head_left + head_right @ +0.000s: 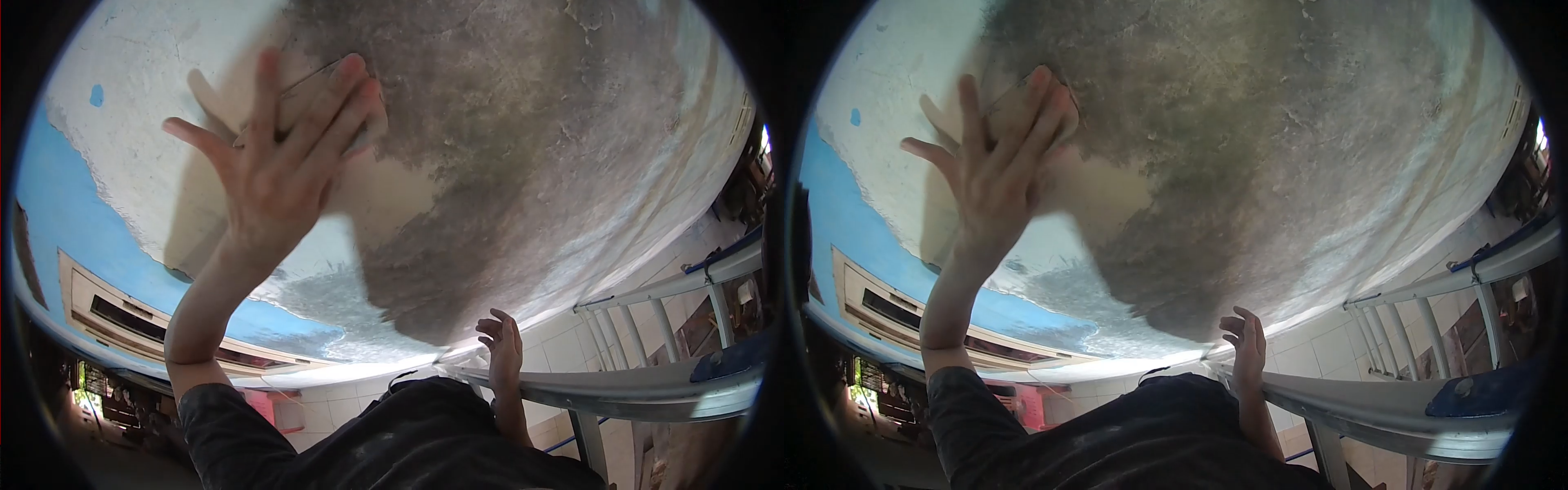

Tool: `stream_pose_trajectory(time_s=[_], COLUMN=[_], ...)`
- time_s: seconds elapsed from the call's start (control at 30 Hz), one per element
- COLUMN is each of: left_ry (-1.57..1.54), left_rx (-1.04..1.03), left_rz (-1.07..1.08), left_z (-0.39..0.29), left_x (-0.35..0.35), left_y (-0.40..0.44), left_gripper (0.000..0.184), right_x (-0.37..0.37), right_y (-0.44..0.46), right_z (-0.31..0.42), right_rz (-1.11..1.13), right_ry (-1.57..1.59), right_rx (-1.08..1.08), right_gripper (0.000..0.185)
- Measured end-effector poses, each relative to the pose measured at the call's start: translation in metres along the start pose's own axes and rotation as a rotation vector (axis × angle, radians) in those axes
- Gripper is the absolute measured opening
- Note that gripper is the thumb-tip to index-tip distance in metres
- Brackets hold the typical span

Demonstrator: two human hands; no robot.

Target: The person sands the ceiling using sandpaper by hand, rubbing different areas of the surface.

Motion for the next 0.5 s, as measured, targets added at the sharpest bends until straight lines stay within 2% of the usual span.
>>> stream_pose_trajectory(time_s=[0.1,0.2,0.33,0.5], left_ry=[0.007,-0.065,0.013,-0.086], left_rx=[0.002,-0.078,0.078,0.001], left_rz=[0.117,0.039,0.040,0.118], left_z=[-0.022,-0.038,-0.001,-0.044], left_x=[-0.014,-0.019,0.007,-0.015], left_y=[-0.026,-0.042,-0.001,-0.045], left_gripper=[0.032,0.032,0.034,0.034], right_x=[-0.001,0.000,0.000,-0.001], right_y=[0.002,0.001,0.003,0.001], right_z=[0.003,0.002,0.001,0.005], right_rz=[-0.006,-0.004,-0.005,-0.005], right_ry=[-0.007,0.000,0.001,0.021], right_rx=[0.012,0.019,0.006,0.020], right_gripper=[0.041,0.041,0.041,0.041])
Point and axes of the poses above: each hand's wrist, its own y-axis towards the middle knuckle, its own x-axis out of the back of the hand, z = x × y, the point moved 6 cm from there along y, towards the middle knuckle, and after that the axes turned 4 degrees about -y, right-handed, at the moved point
